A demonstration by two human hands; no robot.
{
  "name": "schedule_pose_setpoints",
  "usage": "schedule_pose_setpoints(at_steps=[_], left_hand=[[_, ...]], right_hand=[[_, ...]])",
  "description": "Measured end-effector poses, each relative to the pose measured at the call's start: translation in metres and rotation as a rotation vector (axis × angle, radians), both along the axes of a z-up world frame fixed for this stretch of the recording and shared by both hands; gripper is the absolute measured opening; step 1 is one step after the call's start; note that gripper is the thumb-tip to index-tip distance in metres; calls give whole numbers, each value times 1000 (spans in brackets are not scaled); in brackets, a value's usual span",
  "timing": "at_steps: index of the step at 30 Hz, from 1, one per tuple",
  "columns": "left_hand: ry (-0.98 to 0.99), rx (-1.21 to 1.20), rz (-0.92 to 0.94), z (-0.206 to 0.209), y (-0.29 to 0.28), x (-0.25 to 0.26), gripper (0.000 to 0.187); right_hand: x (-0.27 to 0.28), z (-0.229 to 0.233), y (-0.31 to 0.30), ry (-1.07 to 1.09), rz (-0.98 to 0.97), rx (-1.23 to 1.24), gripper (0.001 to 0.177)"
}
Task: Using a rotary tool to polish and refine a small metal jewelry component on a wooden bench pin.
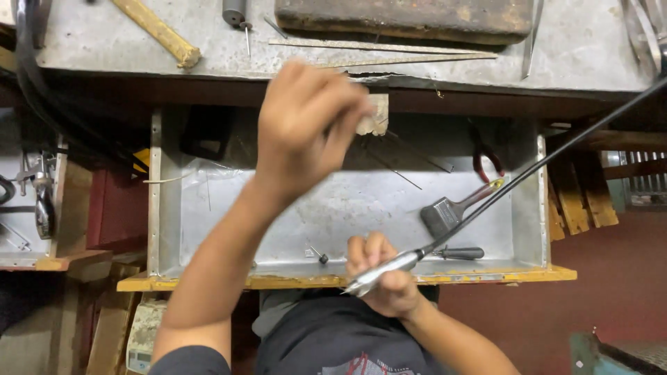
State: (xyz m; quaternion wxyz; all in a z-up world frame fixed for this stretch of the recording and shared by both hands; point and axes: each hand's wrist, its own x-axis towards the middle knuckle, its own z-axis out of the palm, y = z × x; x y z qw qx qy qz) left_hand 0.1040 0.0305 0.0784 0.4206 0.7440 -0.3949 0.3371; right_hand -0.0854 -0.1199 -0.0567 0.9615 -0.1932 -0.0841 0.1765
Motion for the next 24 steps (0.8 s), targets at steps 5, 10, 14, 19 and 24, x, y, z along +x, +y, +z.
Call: schedule_pose_setpoints(at_steps=[5,10,14,19,24], left_hand=[[-85,285,242,-30,-26,79,30],[-33,488,331,-62,-46,118,51],[-37,527,390,-65,-48,119,50],[-56,449,356,-60,-45,111,44],[-16,450,275,-58,-45,98,48]], right_hand=[[-5,0,-2,-359,-176,-665,26],[-1,-4,-6,-554,-359,-967,21],[1,-11,-4,-549,-394,-978,19],[4,-11,-3,-555,-365,-997,20],[4,-15,-3,-530,-343,-1007,20]])
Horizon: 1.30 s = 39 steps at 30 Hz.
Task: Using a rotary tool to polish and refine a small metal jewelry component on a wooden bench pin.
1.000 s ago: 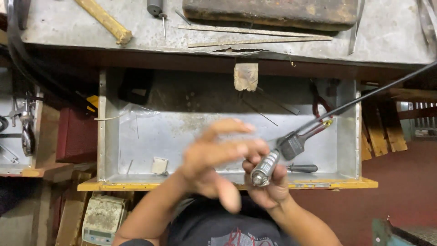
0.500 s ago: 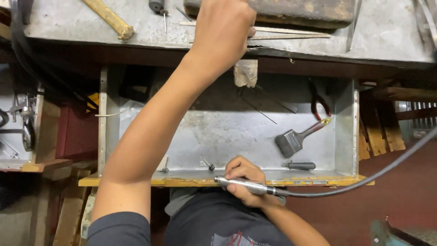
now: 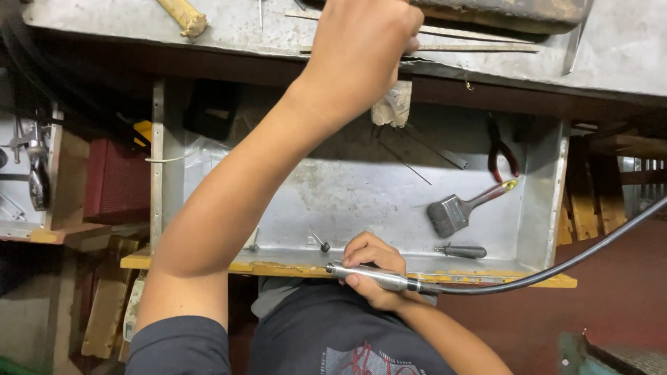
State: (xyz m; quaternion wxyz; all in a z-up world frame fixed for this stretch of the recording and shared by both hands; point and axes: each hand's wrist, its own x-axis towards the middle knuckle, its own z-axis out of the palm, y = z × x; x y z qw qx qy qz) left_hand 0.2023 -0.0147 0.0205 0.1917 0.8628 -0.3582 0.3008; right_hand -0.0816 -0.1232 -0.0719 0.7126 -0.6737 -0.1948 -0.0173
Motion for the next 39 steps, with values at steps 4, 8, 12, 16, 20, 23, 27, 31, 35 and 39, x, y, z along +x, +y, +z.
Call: schedule_pose_setpoints(at_steps=[4,8,12,16,20,23,27,31,35,39], left_hand=[[5,3,27,-4,-6,1,48],[-1,68,70,-2,-12,0,52],[-161,177,134,8,-7,-15,50],[-386,301,315,30,10,-39,40],[-19,-94,-101,47,43,-76,32],[271,-193,-265,38,63,-100,47],[222,-174,-66,13,72,-115,18],[172,-110,74,-10,81,-115,31],[258,-88,46,-7,81,-114,30],[418,-198,-80,-3,79,-108,10]], right_hand=[[0,-1,0,21,8,-19,20],[1,-2,0,6,3,-45,21],[0,-3,0,25,10,-29,19],[1,-5,-1,25,19,-29,20],[2,-7,-2,9,11,-29,22],[3,-8,-4,10,2,-14,25],[5,-11,-10,33,8,29,30],[24,-12,-31,-47,14,29,33],[52,6,-66,-157,56,48,29],[93,33,-68,-427,-213,74,24]])
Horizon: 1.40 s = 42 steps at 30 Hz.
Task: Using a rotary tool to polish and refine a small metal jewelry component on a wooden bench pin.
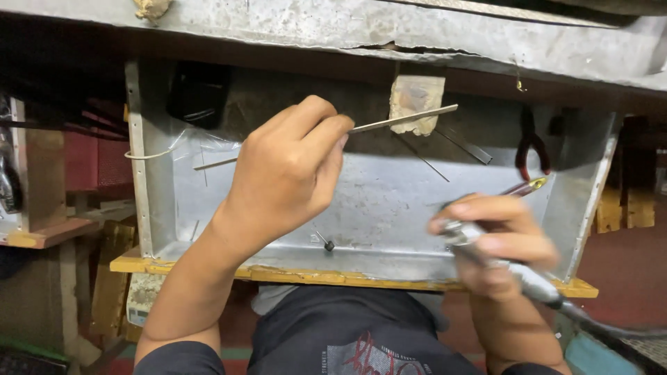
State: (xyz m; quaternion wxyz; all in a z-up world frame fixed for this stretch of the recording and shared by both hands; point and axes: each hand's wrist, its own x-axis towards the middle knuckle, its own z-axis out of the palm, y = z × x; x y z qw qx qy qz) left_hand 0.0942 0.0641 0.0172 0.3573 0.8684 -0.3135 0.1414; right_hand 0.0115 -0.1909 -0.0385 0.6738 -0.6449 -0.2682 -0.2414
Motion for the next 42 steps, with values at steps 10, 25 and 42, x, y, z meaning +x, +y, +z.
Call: schedule_pose_setpoints(at_steps=[10,25,42], left_hand=[[-79,102,20,-9,-12,14,16],[2,71,11,-5,-22,19,14],[72,-5,-52,-7,-29,21,22]], right_hand=[[62,40,16,-196,-385,-12,42],[62,6,12,-34,-403,-136,32],[60,3,24,77,-426,-239,33]])
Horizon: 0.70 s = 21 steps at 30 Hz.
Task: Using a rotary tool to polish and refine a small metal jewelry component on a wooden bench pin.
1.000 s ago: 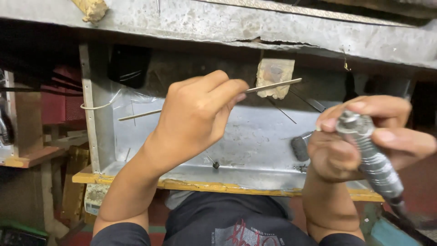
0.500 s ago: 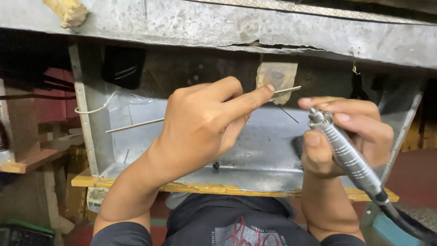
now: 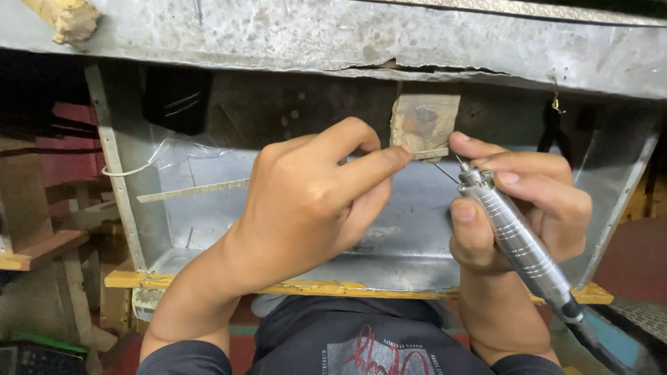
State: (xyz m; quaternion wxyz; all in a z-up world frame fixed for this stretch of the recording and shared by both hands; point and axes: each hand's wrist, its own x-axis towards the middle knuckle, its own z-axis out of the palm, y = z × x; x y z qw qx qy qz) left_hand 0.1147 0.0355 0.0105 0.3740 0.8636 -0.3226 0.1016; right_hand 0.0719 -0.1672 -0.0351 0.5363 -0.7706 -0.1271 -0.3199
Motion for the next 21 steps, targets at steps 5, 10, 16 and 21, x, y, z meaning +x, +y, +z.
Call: schedule_pose_setpoints(at_steps=[5,10,16,21], left_hand=[[-32,13,44,-3,-6,-2,11],[-24,21,61,-2,-6,-3,18],[-40,38,84,-1,-5,-2,13],[-42,58,71,-4,-5,-4,19]], right_hand=[[0,-2,0,2,-11,7,33],[-1,-2,1,11,-23,2,33],[-2,-2,1,7,-12,-4,32],[-3,-2,1,28,-21,-34,33]])
